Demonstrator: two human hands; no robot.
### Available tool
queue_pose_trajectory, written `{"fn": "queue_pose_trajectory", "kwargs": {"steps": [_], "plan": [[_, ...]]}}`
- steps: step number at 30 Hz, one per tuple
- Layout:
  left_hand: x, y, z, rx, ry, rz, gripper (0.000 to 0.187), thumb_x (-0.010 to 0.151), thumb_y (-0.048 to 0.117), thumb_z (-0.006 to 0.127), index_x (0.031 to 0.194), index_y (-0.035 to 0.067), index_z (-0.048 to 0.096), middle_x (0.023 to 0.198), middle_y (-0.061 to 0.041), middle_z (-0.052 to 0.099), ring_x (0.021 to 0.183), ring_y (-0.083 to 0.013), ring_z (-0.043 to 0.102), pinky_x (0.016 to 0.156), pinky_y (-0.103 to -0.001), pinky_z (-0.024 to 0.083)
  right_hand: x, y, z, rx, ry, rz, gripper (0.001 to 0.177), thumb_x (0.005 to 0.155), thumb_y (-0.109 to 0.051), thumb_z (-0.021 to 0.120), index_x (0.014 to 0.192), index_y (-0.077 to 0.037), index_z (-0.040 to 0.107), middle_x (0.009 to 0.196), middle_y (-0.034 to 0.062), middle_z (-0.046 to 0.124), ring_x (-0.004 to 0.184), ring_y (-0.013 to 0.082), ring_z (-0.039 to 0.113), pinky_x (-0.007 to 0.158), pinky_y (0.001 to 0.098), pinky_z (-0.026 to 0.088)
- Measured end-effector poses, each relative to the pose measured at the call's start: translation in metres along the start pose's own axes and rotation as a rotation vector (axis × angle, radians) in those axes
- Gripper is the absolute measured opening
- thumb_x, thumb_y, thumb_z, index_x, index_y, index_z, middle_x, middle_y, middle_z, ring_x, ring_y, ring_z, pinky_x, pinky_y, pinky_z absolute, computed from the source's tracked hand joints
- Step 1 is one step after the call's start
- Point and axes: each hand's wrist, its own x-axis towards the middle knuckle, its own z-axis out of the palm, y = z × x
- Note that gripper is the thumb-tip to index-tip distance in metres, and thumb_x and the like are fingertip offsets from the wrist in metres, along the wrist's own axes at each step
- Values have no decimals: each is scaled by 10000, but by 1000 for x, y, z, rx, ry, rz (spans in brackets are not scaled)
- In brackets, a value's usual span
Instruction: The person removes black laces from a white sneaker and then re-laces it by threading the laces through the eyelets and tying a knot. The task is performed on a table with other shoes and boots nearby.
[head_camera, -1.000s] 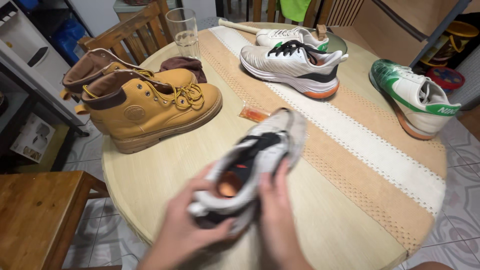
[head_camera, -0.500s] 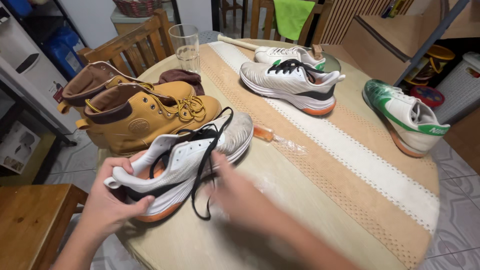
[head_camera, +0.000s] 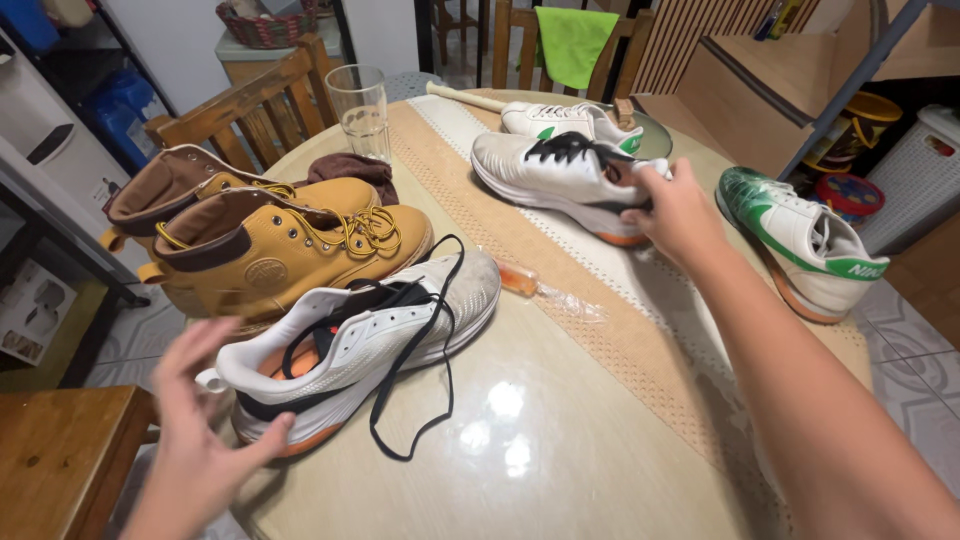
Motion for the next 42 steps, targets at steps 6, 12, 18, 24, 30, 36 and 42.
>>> {"fn": "queue_pose_trajectory", "kwargs": {"steps": [6, 12, 18, 24, 30, 36, 42], "plan": [[-42, 62, 55, -27, 150, 428, 716, 870, 500, 789, 1372, 119, 451, 1387, -81, 505, 1261, -250, 515, 1110, -445, 409, -52, -30, -38, 31, 93, -104, 439, 724, -336, 896, 1034, -102, 690, 953, 131, 571, 864, 328, 623, 707, 459, 499], [13, 145, 146, -209, -163, 284, 460, 1011, 241, 606, 1383, -20, 536, 1359, -221, 528, 1298, -409, 490, 1127, -467, 376, -197, -102, -98, -17, 311, 9, 367, 764, -405, 857, 971, -134, 721, 770, 89, 517, 563, 280, 556, 496, 431, 435], [65, 135, 215, -464, -354, 169, 281, 1004, 190, 586, 1234, 46, 656, 1229, -149, 667, 1154, -292, 642, 1025, -362, 483, -282, -150, -85, -53, 273, 79, 424, 662, -434, 909, 1001, -204, 802, 660, 60, 537, 419, 208, 539, 401, 374, 419], [59, 115, 197, -496, -624, 300, 214, 942, 152, 635, 1118, 60, 716, 1107, -95, 741, 1053, -246, 708, 955, -335, 529, -281, -112, -85, 635, 249, 23, 274, 825, -150, 623, 1064, -186, 751, 676, -13, 614, 575, 76, 620, 553, 224, 499], [59, 118, 193, -448, -550, 352, 137, 869, 89, 732, 988, 33, 694, 965, -102, 700, 917, -254, 702, 824, -334, 548, -186, -69, -119, 410, -251, -56, 281, 864, -319, 723, 983, -64, 717, 859, 45, 720, 753, 190, 671, 590, 327, 561], [66, 118, 191, -493, -499, 386, 106, 866, 33, 733, 969, 44, 712, 954, -76, 718, 906, -223, 724, 811, -311, 563, -202, -105, -99, 13, -213, -28, 323, 906, -392, 703, 1021, -92, 670, 1030, 89, 670, 748, 332, 686, 652, 444, 542], [65, 116, 185, -492, -499, 365, 116, 860, 30, 755, 965, 40, 710, 965, -80, 716, 909, -232, 725, 796, -314, 564, -207, -117, -105, 132, 33, -149, 202, 931, -284, 666, 1048, -120, 657, 1027, 40, 684, 769, 284, 709, 656, 407, 554]]}}
